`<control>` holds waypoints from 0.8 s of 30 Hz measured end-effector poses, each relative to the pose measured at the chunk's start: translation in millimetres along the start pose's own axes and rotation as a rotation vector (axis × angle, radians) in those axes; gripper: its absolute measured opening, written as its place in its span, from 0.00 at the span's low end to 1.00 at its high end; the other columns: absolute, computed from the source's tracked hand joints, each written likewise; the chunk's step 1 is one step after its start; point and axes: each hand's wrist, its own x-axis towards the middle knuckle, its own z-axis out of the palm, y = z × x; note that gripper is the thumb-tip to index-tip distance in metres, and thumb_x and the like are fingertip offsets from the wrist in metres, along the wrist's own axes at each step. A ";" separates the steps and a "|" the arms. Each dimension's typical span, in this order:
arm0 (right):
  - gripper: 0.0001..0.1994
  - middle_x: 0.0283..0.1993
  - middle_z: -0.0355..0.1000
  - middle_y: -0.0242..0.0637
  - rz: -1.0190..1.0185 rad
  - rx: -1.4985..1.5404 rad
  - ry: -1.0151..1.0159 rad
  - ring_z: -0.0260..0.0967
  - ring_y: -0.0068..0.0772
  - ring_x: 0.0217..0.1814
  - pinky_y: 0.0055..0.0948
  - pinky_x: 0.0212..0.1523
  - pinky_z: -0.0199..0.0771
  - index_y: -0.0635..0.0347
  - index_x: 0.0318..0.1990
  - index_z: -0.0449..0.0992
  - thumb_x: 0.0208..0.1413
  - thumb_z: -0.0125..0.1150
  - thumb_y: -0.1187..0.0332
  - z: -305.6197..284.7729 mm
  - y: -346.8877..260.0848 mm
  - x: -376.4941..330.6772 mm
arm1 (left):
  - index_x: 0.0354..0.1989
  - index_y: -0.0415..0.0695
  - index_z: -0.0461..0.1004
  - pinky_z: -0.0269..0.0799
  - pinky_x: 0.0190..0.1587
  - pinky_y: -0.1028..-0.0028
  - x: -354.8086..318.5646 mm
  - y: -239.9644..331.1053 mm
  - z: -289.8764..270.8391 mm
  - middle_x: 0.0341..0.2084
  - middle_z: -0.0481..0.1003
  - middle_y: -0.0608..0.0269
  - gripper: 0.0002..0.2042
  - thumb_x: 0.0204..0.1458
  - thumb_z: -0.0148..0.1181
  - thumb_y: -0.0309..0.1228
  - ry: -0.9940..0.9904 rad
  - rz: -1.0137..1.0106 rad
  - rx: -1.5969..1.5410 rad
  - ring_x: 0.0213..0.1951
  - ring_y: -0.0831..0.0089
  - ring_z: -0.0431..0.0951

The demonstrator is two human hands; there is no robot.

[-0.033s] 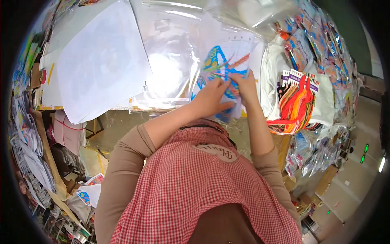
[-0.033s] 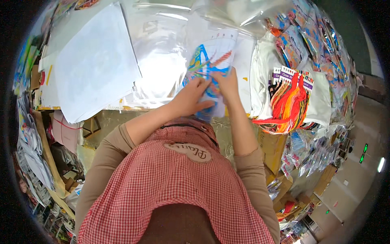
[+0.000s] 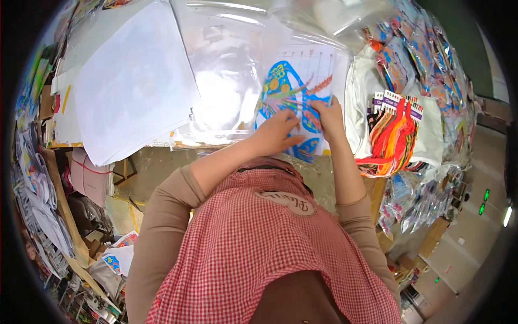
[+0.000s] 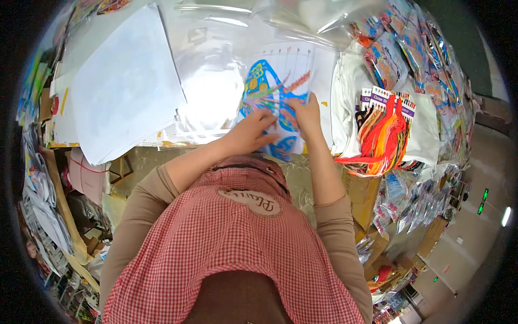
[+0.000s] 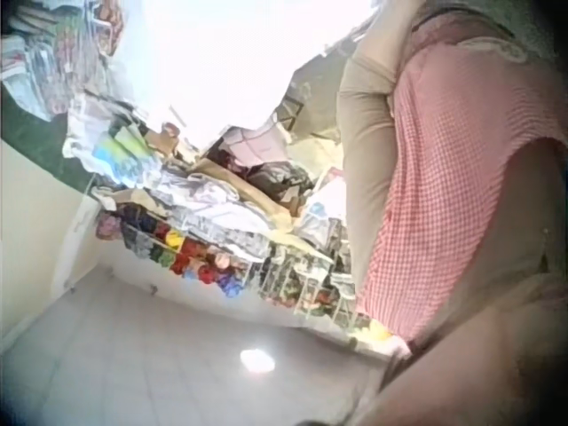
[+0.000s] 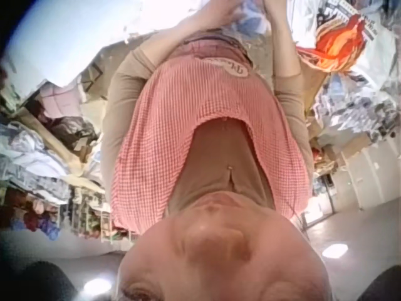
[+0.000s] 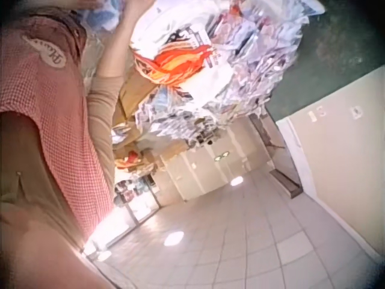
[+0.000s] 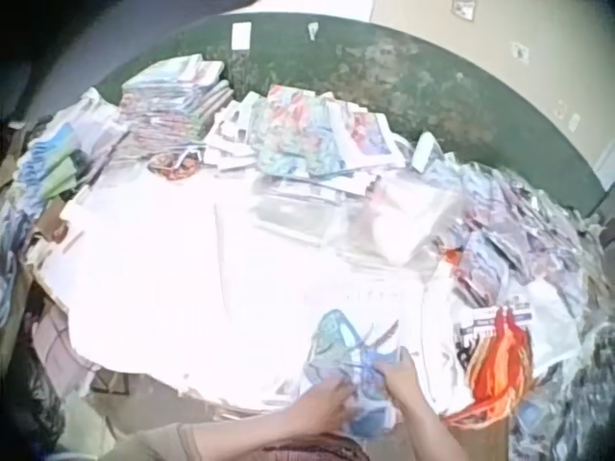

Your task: Assembling and packaging cross-stitch or embroidery kits by putting printed patterns and thread into plastic bags.

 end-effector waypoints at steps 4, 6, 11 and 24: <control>0.19 0.36 0.72 0.38 -0.163 0.168 0.083 0.72 0.29 0.36 0.26 0.29 0.77 0.68 0.48 0.65 0.47 0.57 0.76 -72.8 84.2 4.0 | 0.60 0.44 0.61 0.63 0.52 0.53 -63.1 -61.9 3.1 0.54 0.62 0.47 0.31 0.48 0.60 0.42 -0.152 -0.312 0.546 0.55 0.49 0.63; 0.20 0.38 0.72 0.39 -0.129 0.208 0.090 0.73 0.30 0.35 0.29 0.31 0.77 0.68 0.48 0.65 0.48 0.59 0.73 -112.3 133.3 5.2 | 0.65 0.49 0.54 0.54 0.57 0.45 -102.6 -113.2 0.9 0.65 0.49 0.50 0.34 0.49 0.58 0.45 -0.117 -0.478 0.837 0.65 0.48 0.49; 0.29 0.45 0.72 0.45 0.249 0.400 0.214 0.73 0.34 0.38 0.33 0.40 0.76 0.70 0.52 0.64 0.48 0.68 0.59 -118.9 170.6 -10.2 | 0.67 0.52 0.49 0.42 0.61 0.40 -71.4 -143.9 -9.3 0.68 0.41 0.52 0.38 0.49 0.57 0.48 -0.020 -0.427 0.759 0.68 0.48 0.39; 0.20 0.38 0.71 0.33 0.025 0.278 0.126 0.70 0.27 0.35 0.29 0.23 0.76 0.58 0.49 0.68 0.49 0.65 0.68 -68.7 115.1 -29.6 | 0.29 0.40 0.71 0.71 0.36 0.61 -10.4 -179.9 -71.9 0.35 0.70 0.52 0.07 0.40 0.58 0.28 -0.030 -0.364 0.969 0.40 0.56 0.71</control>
